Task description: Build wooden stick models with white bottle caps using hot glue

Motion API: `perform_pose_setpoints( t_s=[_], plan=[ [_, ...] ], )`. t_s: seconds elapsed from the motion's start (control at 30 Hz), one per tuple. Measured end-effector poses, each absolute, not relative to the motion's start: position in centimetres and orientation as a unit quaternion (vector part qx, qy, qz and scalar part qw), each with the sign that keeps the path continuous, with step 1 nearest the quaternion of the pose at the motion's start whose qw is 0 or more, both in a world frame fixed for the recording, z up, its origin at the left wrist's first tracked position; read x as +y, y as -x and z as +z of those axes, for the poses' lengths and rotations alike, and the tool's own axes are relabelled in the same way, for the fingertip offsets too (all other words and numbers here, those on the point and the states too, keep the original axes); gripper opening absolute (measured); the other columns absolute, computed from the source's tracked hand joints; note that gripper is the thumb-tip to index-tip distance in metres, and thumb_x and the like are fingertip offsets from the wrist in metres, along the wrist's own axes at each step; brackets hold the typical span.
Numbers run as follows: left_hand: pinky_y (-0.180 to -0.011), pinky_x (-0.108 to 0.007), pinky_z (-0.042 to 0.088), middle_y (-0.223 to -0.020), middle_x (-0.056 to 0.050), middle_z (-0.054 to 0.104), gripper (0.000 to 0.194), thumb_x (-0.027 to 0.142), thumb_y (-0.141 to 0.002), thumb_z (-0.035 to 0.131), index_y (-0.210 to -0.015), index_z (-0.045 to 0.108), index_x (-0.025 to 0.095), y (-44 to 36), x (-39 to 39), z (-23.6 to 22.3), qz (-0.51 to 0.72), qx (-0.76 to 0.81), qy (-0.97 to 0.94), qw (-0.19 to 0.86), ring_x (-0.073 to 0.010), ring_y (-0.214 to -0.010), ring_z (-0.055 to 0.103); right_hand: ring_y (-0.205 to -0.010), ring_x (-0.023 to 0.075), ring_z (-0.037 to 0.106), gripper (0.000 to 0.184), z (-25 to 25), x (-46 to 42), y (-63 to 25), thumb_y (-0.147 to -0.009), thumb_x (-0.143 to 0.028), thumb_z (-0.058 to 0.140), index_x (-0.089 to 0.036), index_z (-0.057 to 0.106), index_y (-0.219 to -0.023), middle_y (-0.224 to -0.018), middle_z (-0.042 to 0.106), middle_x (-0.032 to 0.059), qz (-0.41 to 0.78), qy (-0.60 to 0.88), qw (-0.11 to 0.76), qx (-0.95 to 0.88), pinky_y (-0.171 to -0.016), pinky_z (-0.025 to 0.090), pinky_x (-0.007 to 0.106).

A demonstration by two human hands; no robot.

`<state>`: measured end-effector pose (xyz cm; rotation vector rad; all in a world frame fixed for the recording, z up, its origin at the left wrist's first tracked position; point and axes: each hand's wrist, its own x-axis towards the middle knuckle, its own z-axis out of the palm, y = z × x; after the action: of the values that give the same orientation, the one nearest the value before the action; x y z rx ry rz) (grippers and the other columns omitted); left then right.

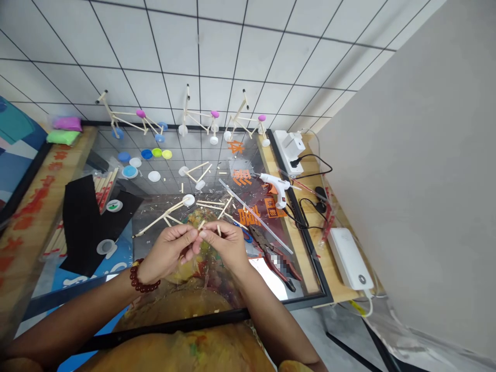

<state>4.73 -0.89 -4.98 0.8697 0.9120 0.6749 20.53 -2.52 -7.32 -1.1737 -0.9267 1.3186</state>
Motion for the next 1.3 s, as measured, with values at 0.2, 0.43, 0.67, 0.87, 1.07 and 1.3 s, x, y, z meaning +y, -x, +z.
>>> perform_pose_setpoints(
  t_s=[0.2,0.43,0.67,0.87,1.07,1.3],
  plan=[
    [-0.039,-0.016,0.033,-0.061,-0.001,0.064,0.040,0.050,-0.082,0.071,-0.071,0.065,0.012,-4.9,-1.1,-5.1,0.309,0.417,-0.401,0.755,-0.0050,-0.043,0.049,-0.063,0.0133,0.056,0.028,-7.0,-2.8,-20.8,-0.084,-0.042,0.072,-0.018,0.073,-0.070,-0.069,0.065,0.0018,0.559,0.470,0.516,-0.448,-0.061,0.045,0.027],
    [-0.033,-0.016,0.023,-0.051,0.000,0.057,0.050,0.059,-0.069,0.078,-0.065,0.059,0.013,-5.3,-1.5,-4.6,0.256,0.397,-0.284,0.834,-0.0044,-0.037,0.041,-0.056,0.0118,0.048,0.025,-5.9,-3.0,-20.9,-0.086,-0.037,0.066,-0.018,0.071,-0.071,-0.061,0.060,0.0003,0.468,0.499,0.485,-0.545,-0.054,0.038,0.026],
    [-0.033,-0.015,0.018,-0.046,0.003,0.053,0.044,0.049,-0.066,0.084,-0.067,0.057,0.014,-5.3,-1.7,-4.9,0.243,0.339,-0.186,0.889,-0.0030,-0.033,0.036,-0.057,0.0113,0.045,0.027,-6.5,-3.2,-20.6,-0.087,-0.042,0.065,-0.020,0.069,-0.073,-0.062,0.058,-0.0008,0.453,0.513,0.507,-0.524,-0.055,0.038,0.025],
    [-0.034,-0.015,0.021,-0.052,0.001,0.058,0.048,0.055,-0.065,0.083,-0.069,0.059,0.013,-5.7,-1.7,-4.6,0.285,0.397,-0.232,0.841,-0.0037,-0.036,0.041,-0.058,0.0118,0.048,0.026,-5.7,-3.0,-20.9,-0.084,-0.042,0.070,-0.019,0.071,-0.071,-0.064,0.061,-0.0001,0.464,0.509,0.494,-0.530,-0.056,0.038,0.025],
    [-0.033,-0.016,0.026,-0.054,0.000,0.061,0.045,0.055,-0.072,0.078,-0.065,0.060,0.014,-5.5,-1.8,-4.7,0.308,0.426,-0.326,0.786,-0.0043,-0.036,0.043,-0.056,0.0125,0.050,0.022,-5.4,-2.8,-21.3,-0.087,-0.037,0.066,-0.020,0.074,-0.076,-0.061,0.061,0.0003,0.450,0.492,0.487,-0.563,-0.055,0.039,0.026],
    [-0.034,-0.017,0.027,-0.050,0.000,0.058,0.049,0.058,-0.076,0.073,-0.060,0.060,0.014,-5.4,-1.9,-5.0,0.299,0.445,-0.399,0.744,-0.0046,-0.036,0.042,-0.054,0.0118,0.049,0.023,-5.6,-3.1,-20.9,-0.088,-0.031,0.060,-0.020,0.069,-0.070,-0.059,0.058,-0.0013,0.414,0.511,0.483,-0.578,-0.055,0.038,0.026]
  ],
)
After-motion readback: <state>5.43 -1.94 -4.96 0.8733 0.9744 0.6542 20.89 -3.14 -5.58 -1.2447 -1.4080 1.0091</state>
